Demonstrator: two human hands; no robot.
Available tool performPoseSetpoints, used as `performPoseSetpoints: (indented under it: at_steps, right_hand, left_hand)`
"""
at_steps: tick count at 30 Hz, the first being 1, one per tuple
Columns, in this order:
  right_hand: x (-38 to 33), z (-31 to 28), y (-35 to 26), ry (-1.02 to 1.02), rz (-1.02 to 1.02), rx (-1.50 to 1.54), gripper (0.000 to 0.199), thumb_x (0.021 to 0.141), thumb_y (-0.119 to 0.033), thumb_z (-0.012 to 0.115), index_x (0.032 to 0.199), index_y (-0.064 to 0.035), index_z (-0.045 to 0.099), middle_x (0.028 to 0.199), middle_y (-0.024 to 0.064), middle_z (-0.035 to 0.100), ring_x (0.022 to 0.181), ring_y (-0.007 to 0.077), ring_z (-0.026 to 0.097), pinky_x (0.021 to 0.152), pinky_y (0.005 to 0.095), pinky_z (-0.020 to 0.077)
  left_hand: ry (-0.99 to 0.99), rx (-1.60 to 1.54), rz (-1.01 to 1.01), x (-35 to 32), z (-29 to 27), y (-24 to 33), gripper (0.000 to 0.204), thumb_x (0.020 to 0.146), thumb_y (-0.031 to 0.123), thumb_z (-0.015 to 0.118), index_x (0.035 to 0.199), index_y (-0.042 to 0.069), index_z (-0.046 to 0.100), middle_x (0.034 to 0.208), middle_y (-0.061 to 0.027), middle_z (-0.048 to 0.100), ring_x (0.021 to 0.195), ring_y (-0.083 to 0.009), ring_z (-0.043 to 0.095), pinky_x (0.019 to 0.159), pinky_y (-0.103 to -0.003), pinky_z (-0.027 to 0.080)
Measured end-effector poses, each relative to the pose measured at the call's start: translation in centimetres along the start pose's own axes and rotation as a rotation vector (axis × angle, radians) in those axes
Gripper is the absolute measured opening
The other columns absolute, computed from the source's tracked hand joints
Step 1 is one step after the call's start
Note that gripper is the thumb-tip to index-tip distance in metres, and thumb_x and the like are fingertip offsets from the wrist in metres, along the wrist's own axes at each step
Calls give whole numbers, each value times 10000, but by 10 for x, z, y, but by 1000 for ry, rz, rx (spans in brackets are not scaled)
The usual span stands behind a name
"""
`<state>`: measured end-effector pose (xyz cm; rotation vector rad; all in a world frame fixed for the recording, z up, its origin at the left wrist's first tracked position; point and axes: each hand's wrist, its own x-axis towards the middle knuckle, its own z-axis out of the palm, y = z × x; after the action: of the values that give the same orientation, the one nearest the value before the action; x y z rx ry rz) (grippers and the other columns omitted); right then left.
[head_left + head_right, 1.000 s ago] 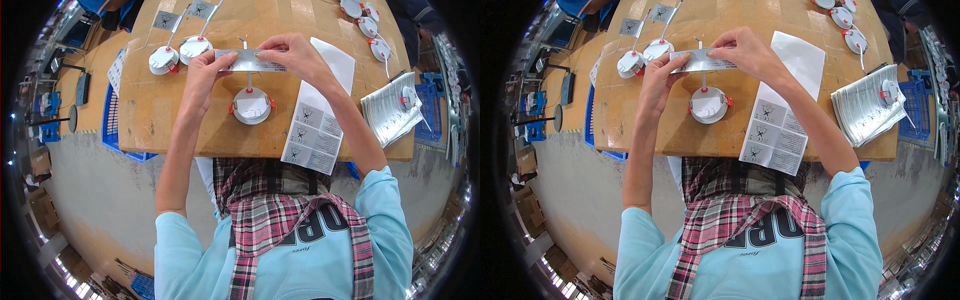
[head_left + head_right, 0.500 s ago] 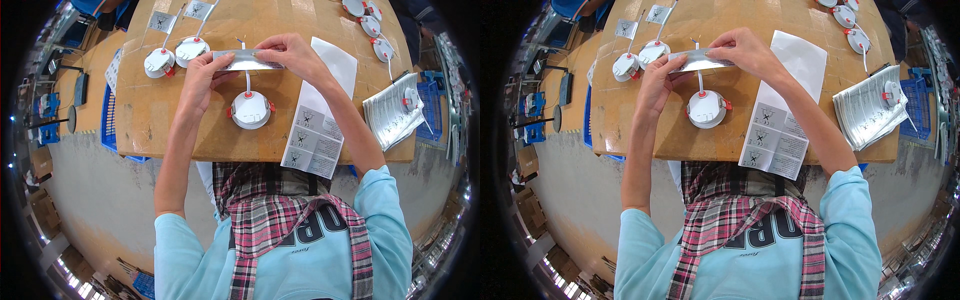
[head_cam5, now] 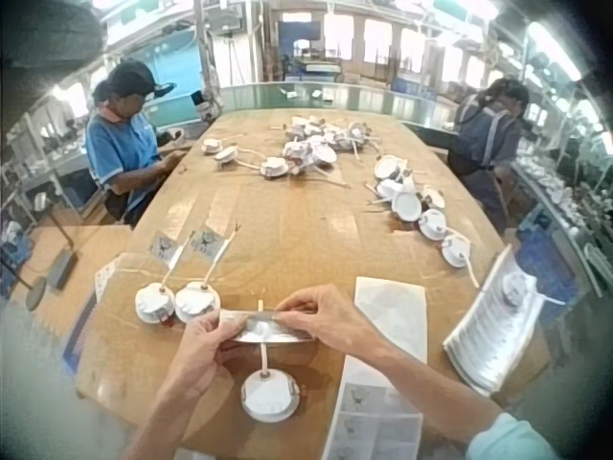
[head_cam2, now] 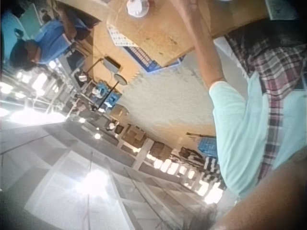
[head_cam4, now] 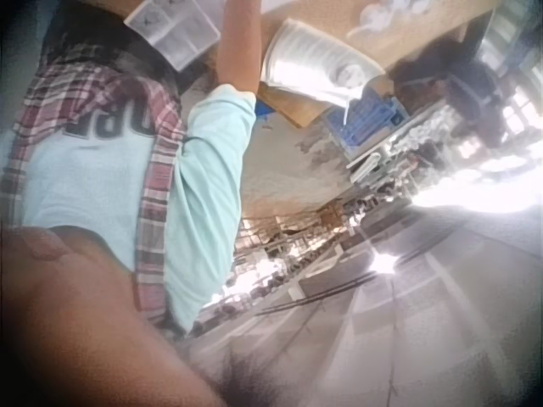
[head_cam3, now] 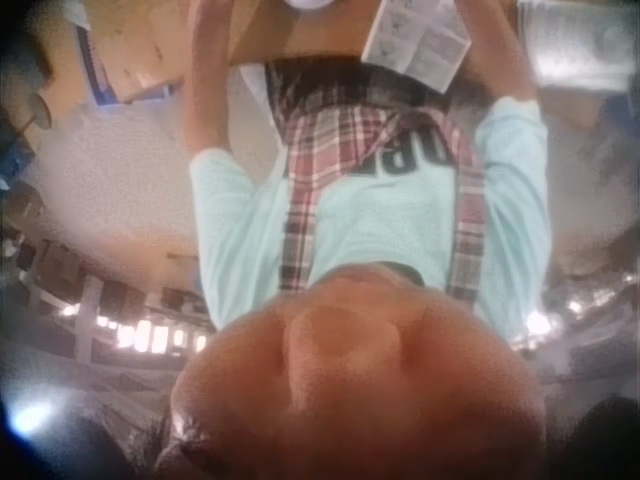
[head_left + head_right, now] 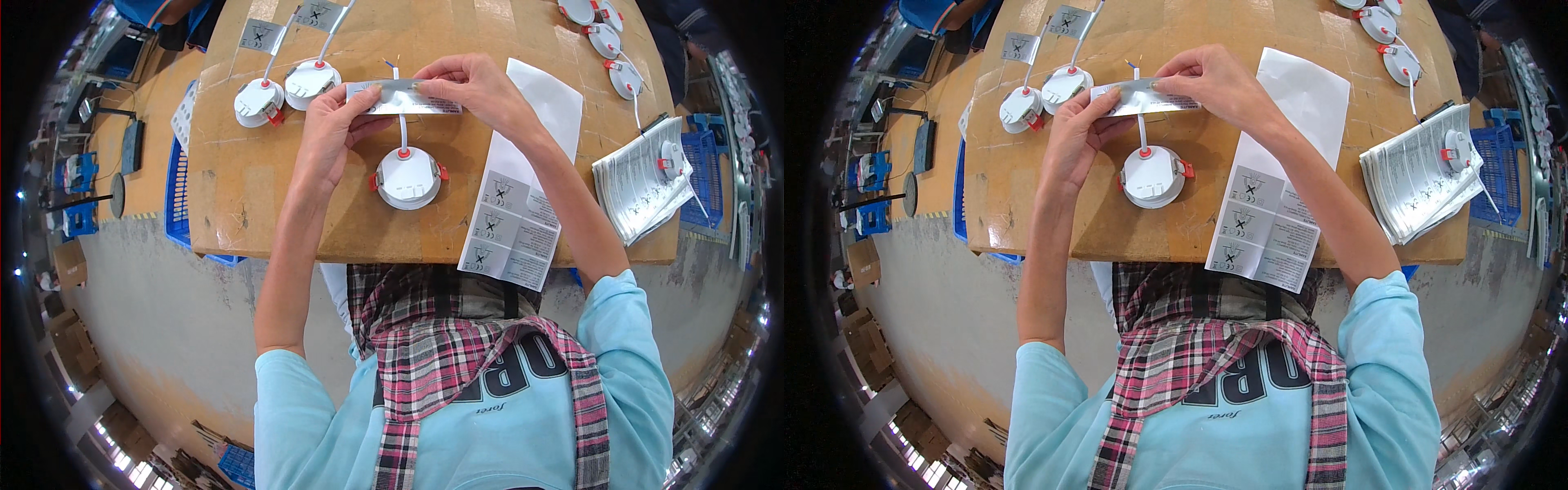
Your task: The person peels labels from a backing sheet by hand and wraps them around the wires of circular light fixtures on a workbench.
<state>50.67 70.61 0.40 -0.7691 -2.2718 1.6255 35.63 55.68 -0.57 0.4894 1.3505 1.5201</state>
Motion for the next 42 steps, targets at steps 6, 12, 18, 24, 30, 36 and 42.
performPoseSetpoints:
  at_steps: [6,12,18,24,30,36,42]
  right_hand:
    - [1,-8,0,-81,30,-60,326,891,-283,596,1073,-18,649,918,77,682,867,118,597,801,268,442]
    - [4,-10,3,-100,47,-122,394,926,-379,541,1068,-28,651,932,64,657,891,121,569,755,265,432]
    - [2,-8,-5,-44,-5,-195,454,916,-443,542,1007,-16,666,863,51,626,816,131,554,700,279,433]
    - [9,-6,-10,-110,-51,-18,405,817,-441,667,901,-47,707,778,66,655,751,156,601,691,266,445]
    - [9,-6,-11,-127,47,47,310,790,-364,706,833,-57,703,734,35,630,710,113,561,664,259,416]
    - [4,0,-11,-78,60,18,333,804,-369,690,809,-37,680,710,33,613,676,102,543,624,240,414]
    - [-3,-4,-4,52,64,-17,359,823,-357,669,858,0,663,701,46,603,632,108,532,571,261,419]
  left_hand:
    - [-28,-16,33,-2,0,-2,217,906,153,592,1040,-17,610,965,-99,653,860,-150,650,794,-304,570]
    - [-66,-52,44,-1,5,-2,221,908,156,587,1043,-17,608,974,-94,645,881,-139,634,801,-303,564]
    - [-60,-90,37,-1,5,-3,230,909,161,583,1052,-18,604,969,-94,645,881,-139,638,802,-302,563]
    - [-103,-79,23,1,11,-2,243,911,173,581,1061,-16,606,971,-99,647,856,-143,645,789,-295,565]
    - [-68,-65,43,2,12,-5,233,903,168,589,1035,-20,626,943,-101,659,827,-149,660,757,-292,577]
    - [-44,32,33,1,12,-8,272,917,171,570,1089,-37,596,987,-117,652,842,-151,651,763,-282,557]
    - [301,343,324,-35,17,-9,416,910,202,578,1201,-72,466,1009,-166,635,909,-198,631,812,-299,500]
